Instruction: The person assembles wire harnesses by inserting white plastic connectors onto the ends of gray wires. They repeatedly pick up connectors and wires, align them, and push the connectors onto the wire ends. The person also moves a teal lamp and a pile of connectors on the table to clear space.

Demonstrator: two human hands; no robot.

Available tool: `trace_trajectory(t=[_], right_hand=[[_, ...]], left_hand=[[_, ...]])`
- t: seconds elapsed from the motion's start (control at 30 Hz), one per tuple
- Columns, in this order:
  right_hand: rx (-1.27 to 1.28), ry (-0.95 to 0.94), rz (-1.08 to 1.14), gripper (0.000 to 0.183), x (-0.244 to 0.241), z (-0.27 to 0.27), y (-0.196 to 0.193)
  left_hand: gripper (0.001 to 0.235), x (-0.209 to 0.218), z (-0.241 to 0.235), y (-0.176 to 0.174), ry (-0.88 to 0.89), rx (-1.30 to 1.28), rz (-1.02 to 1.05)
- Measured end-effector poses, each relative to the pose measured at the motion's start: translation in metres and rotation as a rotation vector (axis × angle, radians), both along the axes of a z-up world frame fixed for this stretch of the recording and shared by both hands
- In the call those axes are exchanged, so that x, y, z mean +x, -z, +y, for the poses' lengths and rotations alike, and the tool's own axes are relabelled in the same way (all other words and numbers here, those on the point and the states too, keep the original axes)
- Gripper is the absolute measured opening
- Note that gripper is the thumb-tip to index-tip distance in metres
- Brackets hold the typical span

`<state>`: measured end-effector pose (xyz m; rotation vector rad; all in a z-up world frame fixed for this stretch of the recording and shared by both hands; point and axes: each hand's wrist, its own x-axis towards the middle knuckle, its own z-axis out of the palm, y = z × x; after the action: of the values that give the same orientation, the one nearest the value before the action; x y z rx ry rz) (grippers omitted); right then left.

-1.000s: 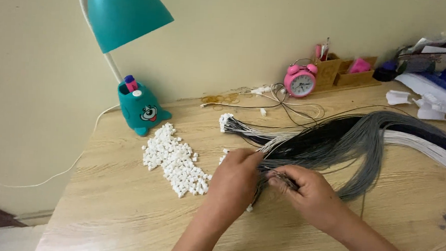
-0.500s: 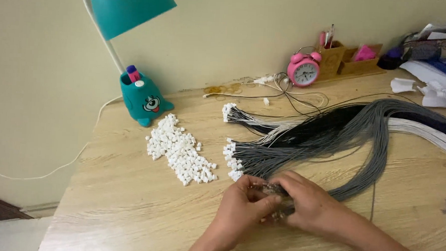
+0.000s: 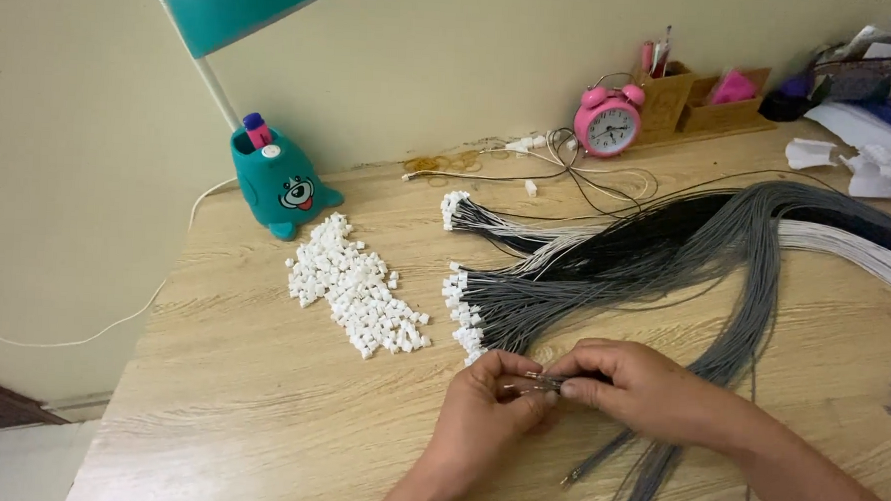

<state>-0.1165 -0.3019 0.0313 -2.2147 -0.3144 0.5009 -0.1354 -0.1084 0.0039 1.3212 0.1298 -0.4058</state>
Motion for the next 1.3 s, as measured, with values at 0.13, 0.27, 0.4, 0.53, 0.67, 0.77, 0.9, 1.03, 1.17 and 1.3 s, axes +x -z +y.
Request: trace_trajectory(t=[0.13, 0.27, 0.4, 0.53, 0.67, 0.77, 0.9, 1.03, 1.17, 1.3], right_hand=[[0.070, 0.078, 0.013, 0.018, 0.007, 0.004, -0.002], [0.081, 0.137, 0.007, 0.019, 0.011, 0.007, -0.012], [0.147, 0.134, -0.006, 0.015, 0.011, 0.006, -0.005], [0.129, 0.090, -0.056, 0.014, 0.013, 0.001, 0.000], [0.152, 0.088, -0.005, 0.017, 0.009, -0.004, -0.004], [0.057, 0.119, 0.008, 0.018, 0.004, 0.003, -0.019], [-0.012, 0.034, -0.064, 0.021, 0.005, 0.006, -0.018], [-0.065, 0.000, -0.092, 0.027, -0.002, 0.019, -0.020], [0.014, -0.028, -0.034, 0.032, -0.005, 0.016, -0.030], [0.153, -0.049, -0.167, 0.020, 0.004, 0.006, -0.017]], left_hand=[[0.024, 0.001, 0.002, -0.004, -0.037, -0.040, -0.043], [0.024, 0.001, 0.006, -0.008, -0.031, 0.000, -0.055], [0.030, -0.004, 0.005, -0.020, -0.039, 0.036, -0.017], [0.021, -0.004, 0.011, -0.024, -0.007, 0.006, -0.160], [0.029, -0.008, 0.013, -0.036, -0.068, -0.011, -0.153], [0.044, -0.009, 0.013, -0.037, -0.111, -0.038, -0.320], [0.062, -0.005, 0.007, -0.044, -0.107, -0.046, -0.388], [0.061, -0.009, -0.016, -0.040, -0.006, 0.169, -0.551], [0.059, -0.004, -0.028, -0.042, -0.008, 0.232, -0.599], [0.049, 0.004, -0.026, -0.044, -0.153, 0.188, -0.599]])
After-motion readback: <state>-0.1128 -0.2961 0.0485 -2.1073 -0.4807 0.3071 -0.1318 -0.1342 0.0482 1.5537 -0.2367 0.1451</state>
